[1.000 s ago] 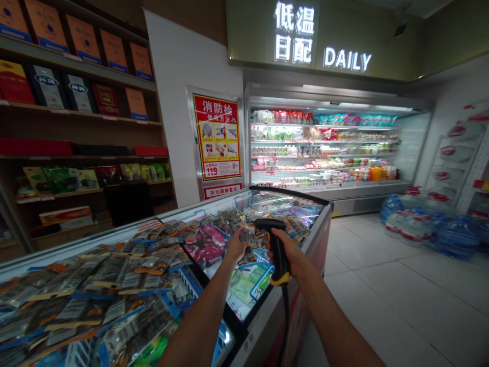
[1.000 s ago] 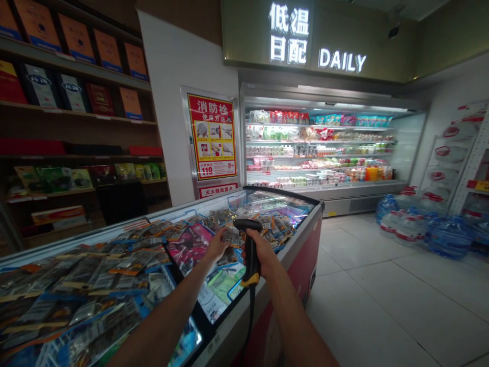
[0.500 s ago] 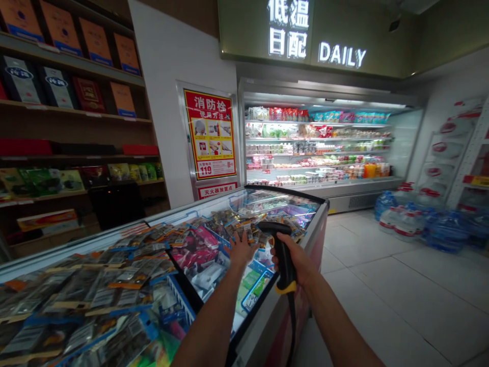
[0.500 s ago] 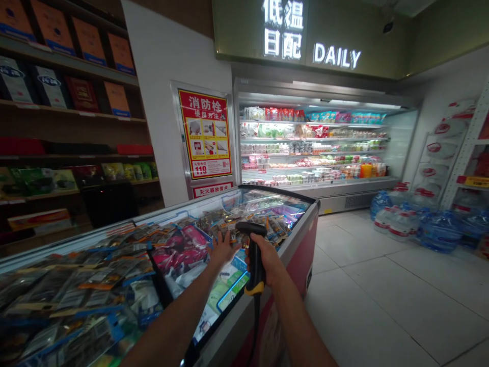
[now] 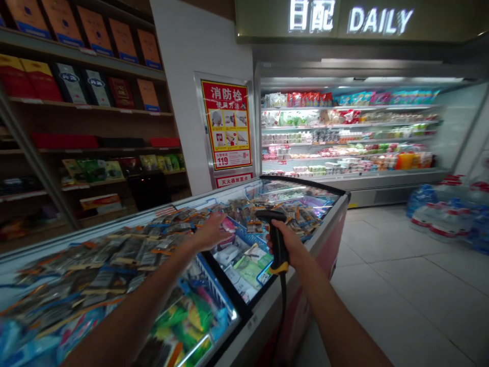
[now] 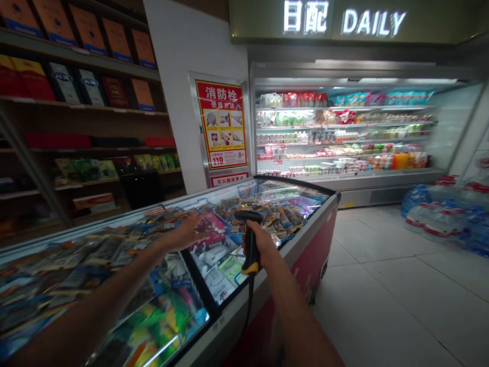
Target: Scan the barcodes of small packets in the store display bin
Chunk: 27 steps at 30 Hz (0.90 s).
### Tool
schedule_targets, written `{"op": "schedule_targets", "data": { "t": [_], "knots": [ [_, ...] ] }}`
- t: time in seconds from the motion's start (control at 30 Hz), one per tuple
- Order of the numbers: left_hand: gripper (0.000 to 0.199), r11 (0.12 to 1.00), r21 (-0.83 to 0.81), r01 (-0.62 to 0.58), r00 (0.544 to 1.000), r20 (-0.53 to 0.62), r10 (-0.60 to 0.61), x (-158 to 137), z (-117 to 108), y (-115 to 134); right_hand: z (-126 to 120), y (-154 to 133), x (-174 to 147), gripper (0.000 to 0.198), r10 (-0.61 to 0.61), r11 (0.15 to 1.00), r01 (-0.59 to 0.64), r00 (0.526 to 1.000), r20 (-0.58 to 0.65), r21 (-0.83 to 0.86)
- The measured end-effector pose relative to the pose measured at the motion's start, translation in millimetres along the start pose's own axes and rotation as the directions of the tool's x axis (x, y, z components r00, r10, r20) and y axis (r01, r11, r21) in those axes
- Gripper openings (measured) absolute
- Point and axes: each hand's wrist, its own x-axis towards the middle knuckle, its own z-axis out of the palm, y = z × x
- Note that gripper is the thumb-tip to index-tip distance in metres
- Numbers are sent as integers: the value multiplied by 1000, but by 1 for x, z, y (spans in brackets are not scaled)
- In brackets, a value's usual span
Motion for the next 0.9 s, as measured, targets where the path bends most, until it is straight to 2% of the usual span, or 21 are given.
{"op": "schedule_targets", "data": {
  "t": [0.07,0.13,0.23,0.3,0.37,0.47,0.6,0.8,0.9],
  "knots": [
    [63,988,95,-118,993,31,116,-53,-43,-9,10,8,-2,23,15,1000,-15,999,41,-4],
    [60,958,252,-139,990,66,126,-110,-69,-17,19,14,-5,23,28,1000,-28,997,65,-6],
    [55,882,447,-148,959,281,18,-175,-77,-28,28,19,-10,23,32,999,-31,996,81,-17],
    [54,855,488,-175,930,367,-19,-197,-69,-35,33,19,-12,22,24,1000,-22,995,93,-19],
    [55,831,513,-215,921,389,-2,-203,-59,-38,38,19,-14,21,13,1000,-11,994,104,-21],
    [54,791,567,-231,940,340,31,-196,-45,-40,47,20,-17,19,24,999,-19,993,116,-45],
    [49,754,635,-167,983,162,82,-175,-34,-48,58,24,-12,11,41,995,-29,991,131,-91],
    [45,705,709,13,1000,-25,7,-140,-39,-71,77,36,21,8,147,978,-123,979,140,-169],
    [43,752,657,52,999,-43,-31,-136,-47,-71,88,39,28,8,185,964,-165,980,77,-206]
  ]
}}
